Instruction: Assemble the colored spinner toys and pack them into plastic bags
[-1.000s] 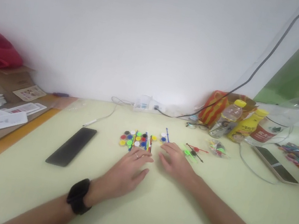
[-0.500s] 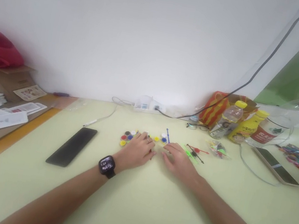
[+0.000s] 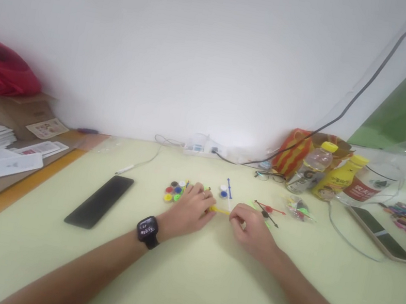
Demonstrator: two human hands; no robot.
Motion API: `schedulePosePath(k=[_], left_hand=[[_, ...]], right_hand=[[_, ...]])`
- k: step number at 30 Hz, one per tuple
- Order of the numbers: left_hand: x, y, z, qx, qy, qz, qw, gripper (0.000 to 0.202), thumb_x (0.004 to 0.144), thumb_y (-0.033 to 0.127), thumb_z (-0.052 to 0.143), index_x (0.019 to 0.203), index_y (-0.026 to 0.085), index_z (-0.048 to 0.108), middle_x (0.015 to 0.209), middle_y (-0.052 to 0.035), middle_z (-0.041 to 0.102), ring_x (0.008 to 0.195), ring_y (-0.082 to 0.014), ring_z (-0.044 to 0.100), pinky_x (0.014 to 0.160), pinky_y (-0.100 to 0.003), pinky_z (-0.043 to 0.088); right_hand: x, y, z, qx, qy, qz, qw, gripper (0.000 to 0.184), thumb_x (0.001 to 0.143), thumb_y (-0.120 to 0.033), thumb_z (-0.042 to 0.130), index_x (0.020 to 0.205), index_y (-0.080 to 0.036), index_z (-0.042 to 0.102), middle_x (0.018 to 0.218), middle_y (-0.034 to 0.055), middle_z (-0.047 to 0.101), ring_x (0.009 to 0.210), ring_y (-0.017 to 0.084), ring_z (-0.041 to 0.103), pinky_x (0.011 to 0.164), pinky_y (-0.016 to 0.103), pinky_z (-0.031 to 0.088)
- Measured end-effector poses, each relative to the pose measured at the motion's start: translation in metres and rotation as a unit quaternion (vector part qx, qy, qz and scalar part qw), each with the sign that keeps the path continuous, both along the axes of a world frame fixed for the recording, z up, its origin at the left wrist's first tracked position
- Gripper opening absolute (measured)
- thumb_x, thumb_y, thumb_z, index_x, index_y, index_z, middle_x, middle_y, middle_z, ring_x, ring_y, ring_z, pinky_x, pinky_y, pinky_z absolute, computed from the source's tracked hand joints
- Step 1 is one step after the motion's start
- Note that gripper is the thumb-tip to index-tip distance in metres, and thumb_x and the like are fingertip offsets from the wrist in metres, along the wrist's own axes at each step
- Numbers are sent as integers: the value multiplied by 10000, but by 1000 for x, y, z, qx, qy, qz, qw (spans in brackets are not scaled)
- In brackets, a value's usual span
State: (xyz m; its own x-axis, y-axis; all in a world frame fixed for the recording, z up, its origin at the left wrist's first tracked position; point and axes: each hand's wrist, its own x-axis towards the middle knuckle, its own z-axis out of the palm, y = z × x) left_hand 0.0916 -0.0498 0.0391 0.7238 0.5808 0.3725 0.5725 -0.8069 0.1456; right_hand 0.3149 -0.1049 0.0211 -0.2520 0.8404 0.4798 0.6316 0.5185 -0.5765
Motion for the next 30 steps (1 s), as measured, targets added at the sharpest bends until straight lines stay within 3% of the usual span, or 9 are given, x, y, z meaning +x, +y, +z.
schedulePosePath(k=[6, 10, 15, 22, 25, 30], left_hand=[[4, -4, -3, -12, -15, -11, 1000, 62, 979, 248, 603, 997, 194, 627, 1006, -80, 662, 1081, -303, 514, 938, -459, 423], [4, -6, -2, -81, -56, -22, 995, 52, 959, 220, 623, 1004, 194, 629, 899, -61, 653, 1042, -287, 550, 887, -416, 457], [4, -11, 7, -255, -164, -67, 951, 121, 967, 231, 620, 1080, 216, 663, 1041, -46, 688, 900, -193, 634, 782, -311, 508], [-8, -32, 16, -374, -251, -58, 891, 163, 968, 256, 652, 1112, 206, 707, 1060, -49, 728, 980, -198, 679, 904, -314, 540], [-11, -42, 11, -402, -278, -53, 871, 184, 957, 272, 677, 1124, 203, 713, 1083, -55, 735, 966, -199, 693, 892, -308, 561], [-13, -48, -3, -396, -297, -27, 868, 186, 988, 322, 639, 1104, 202, 721, 1028, -68, 746, 937, -210, 698, 825, -304, 571]], right_hand=[[0, -1, 2, 65, 31, -17, 997, 197, 824, -27, 486, 708, -184, 516, 681, -8, 540, 657, 139, 498, 639, 284, 356], [0, -4, 4, 64, 68, 12, 996, 189, 836, -32, 465, 750, -190, 525, 701, -8, 533, 652, 137, 481, 628, 281, 346], [-7, -11, 3, -12, 110, 94, 989, 208, 859, -33, 436, 916, -205, 538, 815, 6, 550, 713, 150, 496, 646, 277, 379], [-15, -17, 0, -21, 89, 116, 989, 208, 918, -36, 428, 993, -220, 489, 864, 7, 536, 743, 154, 496, 677, 280, 398], [-19, -20, -1, 22, 46, 140, 989, 225, 936, -36, 425, 1041, -220, 500, 913, 29, 577, 800, 172, 533, 722, 298, 424], [-22, -23, 0, 77, 44, 151, 984, 265, 946, -20, 413, 1088, -219, 512, 938, 46, 601, 828, 185, 552, 730, 307, 448]])
